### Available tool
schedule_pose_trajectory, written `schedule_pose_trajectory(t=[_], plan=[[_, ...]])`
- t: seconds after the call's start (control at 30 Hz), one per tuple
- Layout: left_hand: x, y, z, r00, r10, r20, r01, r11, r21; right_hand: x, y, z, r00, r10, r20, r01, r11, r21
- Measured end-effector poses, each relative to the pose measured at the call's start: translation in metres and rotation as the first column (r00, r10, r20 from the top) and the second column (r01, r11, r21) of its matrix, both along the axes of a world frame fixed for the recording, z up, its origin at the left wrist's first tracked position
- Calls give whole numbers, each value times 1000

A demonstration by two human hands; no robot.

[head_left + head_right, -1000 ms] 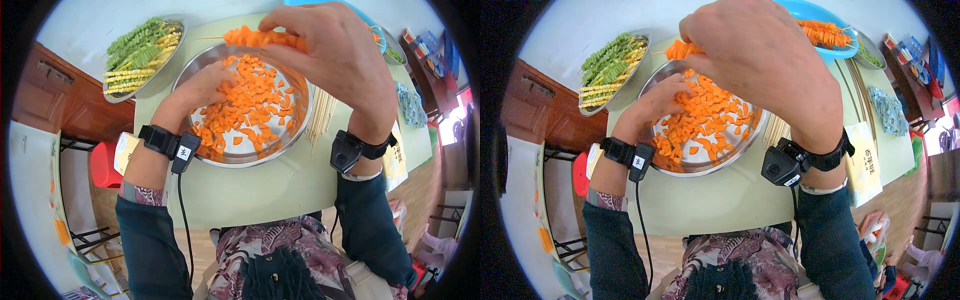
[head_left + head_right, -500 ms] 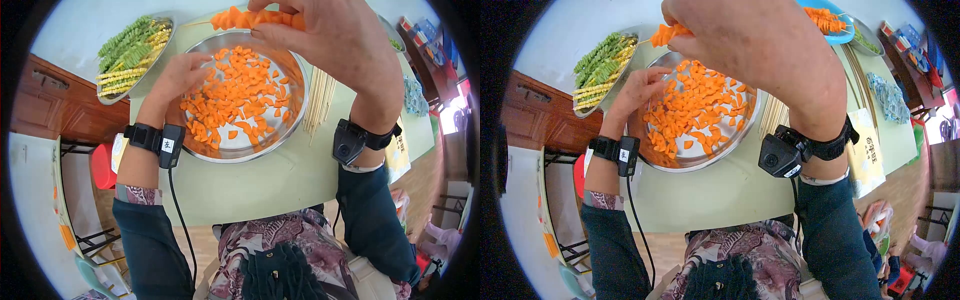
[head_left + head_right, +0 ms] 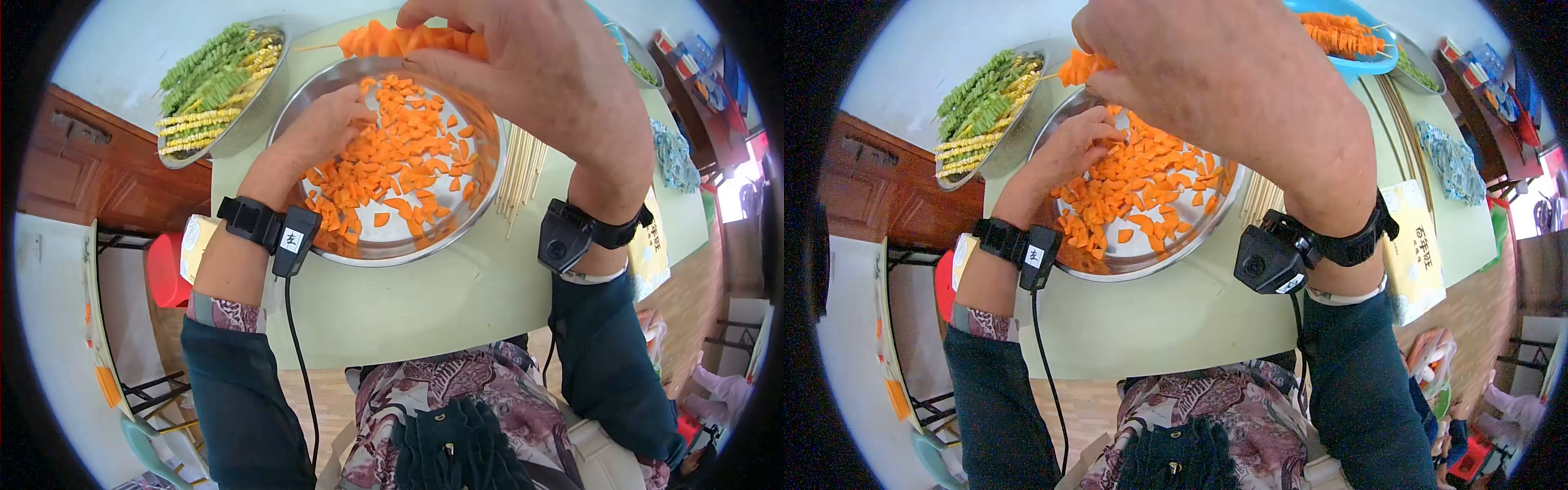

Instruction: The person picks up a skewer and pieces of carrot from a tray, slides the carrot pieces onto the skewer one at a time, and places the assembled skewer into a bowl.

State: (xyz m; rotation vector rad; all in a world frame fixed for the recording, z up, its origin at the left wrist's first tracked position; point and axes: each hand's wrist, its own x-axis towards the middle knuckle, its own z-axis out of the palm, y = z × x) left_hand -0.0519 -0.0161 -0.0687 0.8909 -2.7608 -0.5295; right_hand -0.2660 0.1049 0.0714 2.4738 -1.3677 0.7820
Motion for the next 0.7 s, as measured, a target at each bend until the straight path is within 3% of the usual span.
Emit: schedule_pose_trajectory(t=[0.1, 0.13, 0.17, 0.23, 0.27, 0.3, 0.33, 0.37, 0.4, 0.5, 0.6, 0.7], plan=[[4, -9, -5, 999, 45, 4, -45, 999, -9, 9, 7, 8, 1000, 15, 12, -15, 1000, 18], [7, -12, -7, 999, 49, 2, -49, 999, -11, 13, 13, 15, 1000, -27, 12, 26, 995, 96], [8, -13, -7, 997, 47, -62, -46, 999, 14, 17, 16, 19, 998, -68, 7, 66, 983, 172], [11, -15, -5, 990, 51, -129, -48, 998, 30, 9, 5, 8, 999, -41, -17, 43, 989, 143], [10, -12, 4, 942, 278, -189, -224, 939, 262, 5, 0, 2, 999, -20, -38, 24, 993, 116], [10, -11, 11, 847, 495, -194, -356, 799, 486, 4, -1, -5, 999, -17, -37, 21, 994, 107], [13, -11, 16, 845, 495, -200, -358, 803, 475, 3, 0, -10, 1000, -17, -4, 17, 1000, 6], [16, -11, 20, 768, 552, -325, -304, 760, 574, 1, -1, -13, 999, -15, 30, 17, 996, -93], [19, -12, 24, 667, 608, -431, -228, 717, 658, -1, -2, -15, 999, -12, 31, 15, 994, -105], [26, -15, 31, 564, 644, -517, -165, 701, 694, -6, -6, -17, 999, -34, -36, 29, 990, -135], [29, -18, 29, 486, 671, -560, -117, 685, 719, -4, -6, -20, 998, -38, -58, 31, 993, -111], [29, -18, 28, 483, 675, -558, -122, 682, 721, -1, -7, -22, 997, -41, -67, 35, 995, -98]])
